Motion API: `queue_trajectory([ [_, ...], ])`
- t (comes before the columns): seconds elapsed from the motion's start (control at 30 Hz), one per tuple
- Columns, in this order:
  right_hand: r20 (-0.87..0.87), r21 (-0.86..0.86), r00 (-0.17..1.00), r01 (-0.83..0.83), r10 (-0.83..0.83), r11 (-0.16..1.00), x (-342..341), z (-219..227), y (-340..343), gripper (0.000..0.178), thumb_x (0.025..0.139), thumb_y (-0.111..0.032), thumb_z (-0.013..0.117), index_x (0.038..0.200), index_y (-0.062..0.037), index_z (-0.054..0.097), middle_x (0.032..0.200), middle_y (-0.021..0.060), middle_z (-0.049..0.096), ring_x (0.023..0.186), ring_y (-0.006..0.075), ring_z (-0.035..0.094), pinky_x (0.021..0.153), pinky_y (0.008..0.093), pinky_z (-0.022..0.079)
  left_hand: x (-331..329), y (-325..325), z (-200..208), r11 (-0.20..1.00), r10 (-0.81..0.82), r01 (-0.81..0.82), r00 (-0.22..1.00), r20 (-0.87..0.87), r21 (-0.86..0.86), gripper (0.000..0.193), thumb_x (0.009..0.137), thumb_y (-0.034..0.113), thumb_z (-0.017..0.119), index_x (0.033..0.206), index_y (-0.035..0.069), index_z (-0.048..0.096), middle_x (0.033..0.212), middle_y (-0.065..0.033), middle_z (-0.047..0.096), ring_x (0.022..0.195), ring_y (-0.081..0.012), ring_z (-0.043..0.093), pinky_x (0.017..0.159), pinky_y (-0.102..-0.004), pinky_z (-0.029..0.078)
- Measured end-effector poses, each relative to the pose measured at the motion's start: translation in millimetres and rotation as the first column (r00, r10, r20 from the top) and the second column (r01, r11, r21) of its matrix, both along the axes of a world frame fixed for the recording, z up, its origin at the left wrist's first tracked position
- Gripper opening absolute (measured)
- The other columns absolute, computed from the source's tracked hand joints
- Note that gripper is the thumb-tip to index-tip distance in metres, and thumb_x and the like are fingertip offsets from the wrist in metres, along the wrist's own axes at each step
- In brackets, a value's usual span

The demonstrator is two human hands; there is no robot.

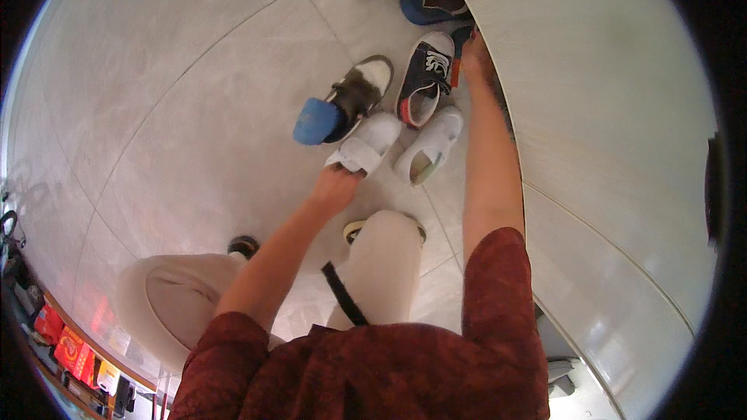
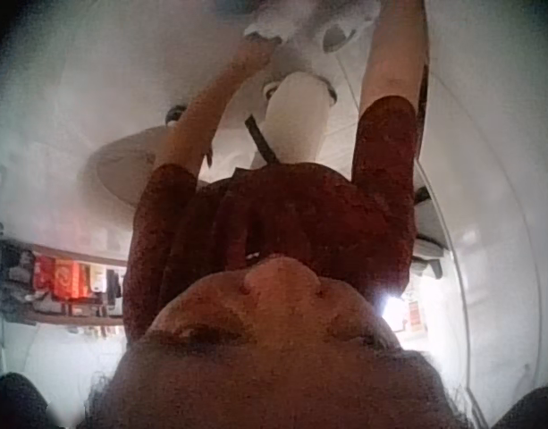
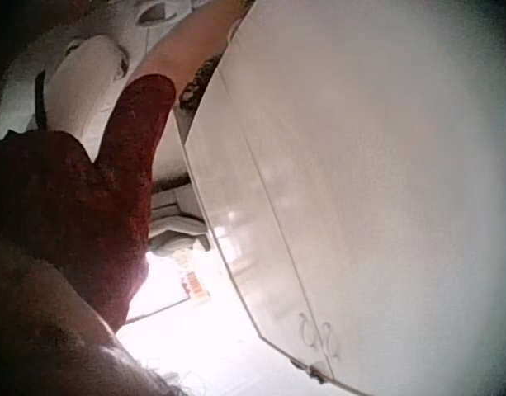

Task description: The person carries a bowl of garlic into a kitchen, wipes their hands with a cloth, and then tidies shoes by placing them into a cabinet and on the floor nearby.

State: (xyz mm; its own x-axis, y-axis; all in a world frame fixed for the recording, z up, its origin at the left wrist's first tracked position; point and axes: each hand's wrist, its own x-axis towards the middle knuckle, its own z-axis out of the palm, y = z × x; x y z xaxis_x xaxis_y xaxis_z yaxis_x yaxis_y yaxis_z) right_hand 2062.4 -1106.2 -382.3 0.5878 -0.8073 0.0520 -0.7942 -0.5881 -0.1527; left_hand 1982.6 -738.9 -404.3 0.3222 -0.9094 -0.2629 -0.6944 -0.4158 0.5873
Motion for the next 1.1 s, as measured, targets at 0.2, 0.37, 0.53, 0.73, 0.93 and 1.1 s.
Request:
queue_trajectory([
  [0.2, -0.011, 0.109, 0.997, -0.076, 0.077, 0.991, -36.9, 30.5, 40.2, 0.048, 0.078, -0.016, 0.059, 0.122, -0.0001, 0.047, 0.124, 0.0264, 0.047, 0.113, 0.0369, 0.048, 0.093, 0.0437, 0.039, -1.5, 0.9, 0.1, 0.999, 0.022, -0.021, 1.000, 0.017, -0.033, 0.027, 0.070, 0.006, 0.054, 0.096, 0.009, 0.061, 0.085, -0.0129, 0.064, 0.083, -0.0287, 0.061, 0.072, -0.0397, 0.049],
  [0.37, 0.362, -0.084, 0.919, -0.137, 0.158, 0.987, -80.4, 47.6, 92.4, 0.025, 0.081, -0.017, 0.060, 0.095, 0.0019, 0.053, 0.097, 0.0211, 0.054, 0.088, 0.0389, 0.052, 0.075, 0.0454, 0.042, -2.1, -1.2, 2.6, 0.998, -0.008, 0.009, 0.999, -0.032, 0.061, 0.025, 0.065, 0.004, 0.057, 0.090, 0.007, 0.061, 0.082, -0.0154, 0.063, 0.081, -0.0319, 0.061, 0.068, -0.0426, 0.049],
  [0.53, 0.464, 0.018, 0.876, -0.155, 0.129, 0.988, -148.6, 69.7, 172.2, 0.017, 0.080, -0.010, 0.062, 0.088, -0.0018, 0.049, 0.086, 0.0161, 0.049, 0.075, 0.0346, 0.051, 0.065, 0.0425, 0.043, -5.5, -0.6, 1.8, 1.000, 0.024, -0.023, 0.997, 0.076, -0.014, 0.022, 0.068, 0.003, 0.055, 0.088, 0.009, 0.063, 0.077, -0.0135, 0.065, 0.075, -0.0291, 0.063, 0.067, -0.0403, 0.049],
  [0.73, 0.446, 0.250, 0.893, -0.068, -0.053, 0.966, -174.0, 78.2, 232.4, 0.019, 0.079, -0.009, 0.061, 0.090, -0.0018, 0.048, 0.090, 0.0167, 0.050, 0.083, 0.0365, 0.053, 0.070, 0.0427, 0.043, -6.1, 0.9, -8.9, 0.993, 0.103, -0.101, 0.994, 0.039, -0.058, 0.017, 0.067, 0.004, 0.055, 0.082, 0.008, 0.063, 0.075, -0.0152, 0.063, 0.075, -0.0331, 0.062, 0.068, -0.0439, 0.049],
  [0.93, 0.250, 0.391, 0.965, -0.180, 0.084, 0.903, -168.7, 55.6, 227.4, 0.029, 0.074, -0.022, 0.066, 0.088, -0.0002, 0.053, 0.094, 0.0216, 0.054, 0.088, 0.0391, 0.053, 0.075, 0.0463, 0.043, -6.1, 3.9, -10.3, 0.994, 0.102, -0.101, 0.994, 0.038, -0.037, 0.024, 0.069, 0.003, 0.054, 0.088, 0.012, 0.064, 0.076, -0.0139, 0.064, 0.074, -0.0321, 0.062, 0.068, -0.0426, 0.050],
  [1.1, 0.144, 0.552, 0.985, -0.157, 0.093, 0.819, -170.2, 37.5, 223.7, 0.033, 0.073, -0.029, 0.065, 0.087, -0.0013, 0.055, 0.095, 0.0214, 0.054, 0.090, 0.0390, 0.054, 0.074, 0.0459, 0.044, -9.5, -1.0, -9.5, 0.992, 0.127, -0.126, 0.989, 0.079, -0.021, 0.021, 0.069, 0.005, 0.054, 0.086, 0.014, 0.063, 0.078, -0.0132, 0.064, 0.076, -0.0314, 0.062, 0.070, -0.0425, 0.049],
])
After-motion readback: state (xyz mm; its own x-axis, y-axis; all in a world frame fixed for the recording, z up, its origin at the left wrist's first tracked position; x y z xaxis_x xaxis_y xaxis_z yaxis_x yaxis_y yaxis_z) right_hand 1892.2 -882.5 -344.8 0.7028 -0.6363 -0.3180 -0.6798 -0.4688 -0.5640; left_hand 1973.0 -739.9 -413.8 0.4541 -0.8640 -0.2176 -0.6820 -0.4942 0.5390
